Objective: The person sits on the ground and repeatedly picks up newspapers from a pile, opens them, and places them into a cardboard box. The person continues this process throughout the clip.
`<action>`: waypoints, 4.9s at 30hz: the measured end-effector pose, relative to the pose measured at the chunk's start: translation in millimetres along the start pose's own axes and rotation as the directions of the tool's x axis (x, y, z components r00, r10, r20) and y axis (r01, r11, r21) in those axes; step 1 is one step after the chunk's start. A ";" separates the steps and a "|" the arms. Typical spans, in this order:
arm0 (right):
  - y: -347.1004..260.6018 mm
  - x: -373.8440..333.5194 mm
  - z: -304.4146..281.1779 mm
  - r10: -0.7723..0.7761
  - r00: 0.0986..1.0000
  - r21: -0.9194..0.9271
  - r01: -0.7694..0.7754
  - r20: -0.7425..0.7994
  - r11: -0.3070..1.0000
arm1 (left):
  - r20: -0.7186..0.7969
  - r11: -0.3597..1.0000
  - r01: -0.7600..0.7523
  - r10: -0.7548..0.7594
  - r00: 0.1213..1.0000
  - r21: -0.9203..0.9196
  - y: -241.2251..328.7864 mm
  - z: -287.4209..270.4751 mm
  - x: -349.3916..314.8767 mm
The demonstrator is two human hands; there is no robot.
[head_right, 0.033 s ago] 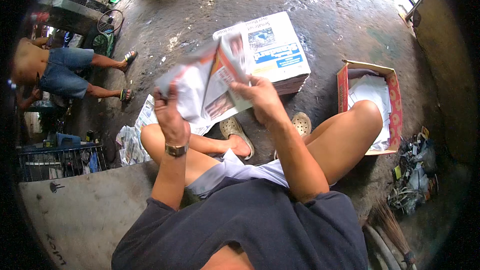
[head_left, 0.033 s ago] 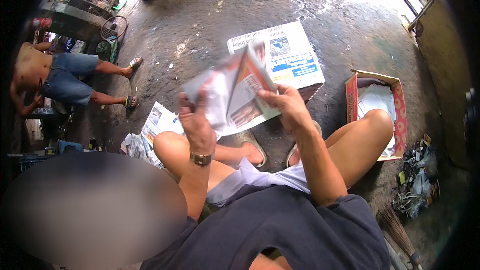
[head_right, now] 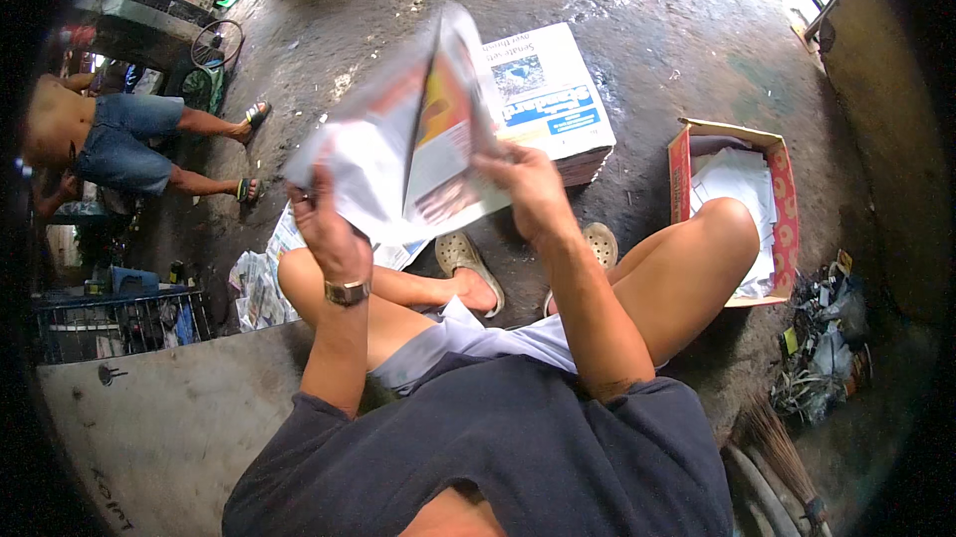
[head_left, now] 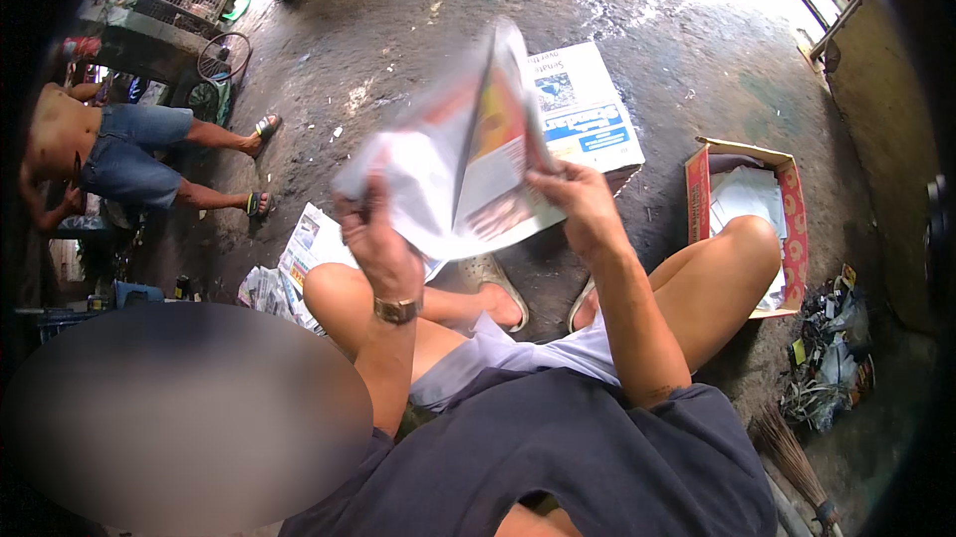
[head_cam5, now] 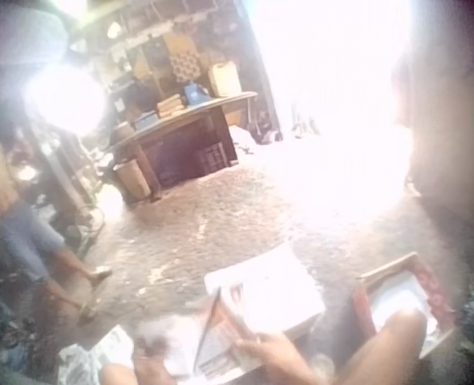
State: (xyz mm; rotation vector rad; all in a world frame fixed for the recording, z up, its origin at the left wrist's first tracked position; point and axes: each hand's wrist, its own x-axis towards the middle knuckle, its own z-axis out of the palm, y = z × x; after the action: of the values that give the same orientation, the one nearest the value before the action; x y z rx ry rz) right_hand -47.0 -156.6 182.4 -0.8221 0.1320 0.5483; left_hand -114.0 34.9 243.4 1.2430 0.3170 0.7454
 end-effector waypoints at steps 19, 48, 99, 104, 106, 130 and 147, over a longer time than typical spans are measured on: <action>-53.5 126.6 -158.7 -0.350 0.863 -0.932 -0.337 -0.363 0.134 | -0.007 0.269 0.076 -0.247 0.969 0.960 -200.4 -23.4 9.0; -38.5 127.1 -160.8 -0.416 0.853 -0.946 -0.319 -0.316 0.065 | 0.436 0.349 -0.430 0.065 0.897 0.833 -176.9 12.4 17.6; 42.1 84.3 -140.7 -0.272 0.944 -0.777 -0.029 0.185 -0.628 | -0.120 -0.148 0.057 -0.465 0.877 0.987 -366.8 -275.3 16.0; 44.7 93.5 -137.1 -0.229 0.958 -0.821 0.014 0.175 -0.571 | -0.193 -0.150 0.126 -0.620 0.761 0.981 -406.3 -284.4 14.4; 32.4 87.7 -142.9 -0.278 0.945 -0.841 -0.006 0.172 -0.540 | -0.150 -0.090 0.122 -0.698 0.700 0.988 -391.8 -249.4 29.4; -58.4 -7.9 165.7 -0.126 0.800 -0.522 0.493 0.587 0.696 | 0.431 0.997 -0.018 0.047 0.901 -0.072 108.7 5.7 99.6; -58.1 -26.5 128.8 -0.179 0.913 -0.541 0.366 0.367 0.757 | 0.486 0.921 0.302 -0.152 0.861 -0.248 38.1 52.1 60.2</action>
State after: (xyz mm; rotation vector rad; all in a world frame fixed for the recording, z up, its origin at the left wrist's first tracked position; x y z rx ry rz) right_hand -52.3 -106.1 317.0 -1.3462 -0.4670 0.4227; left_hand -51.9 41.4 305.8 1.0124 -0.0478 0.2611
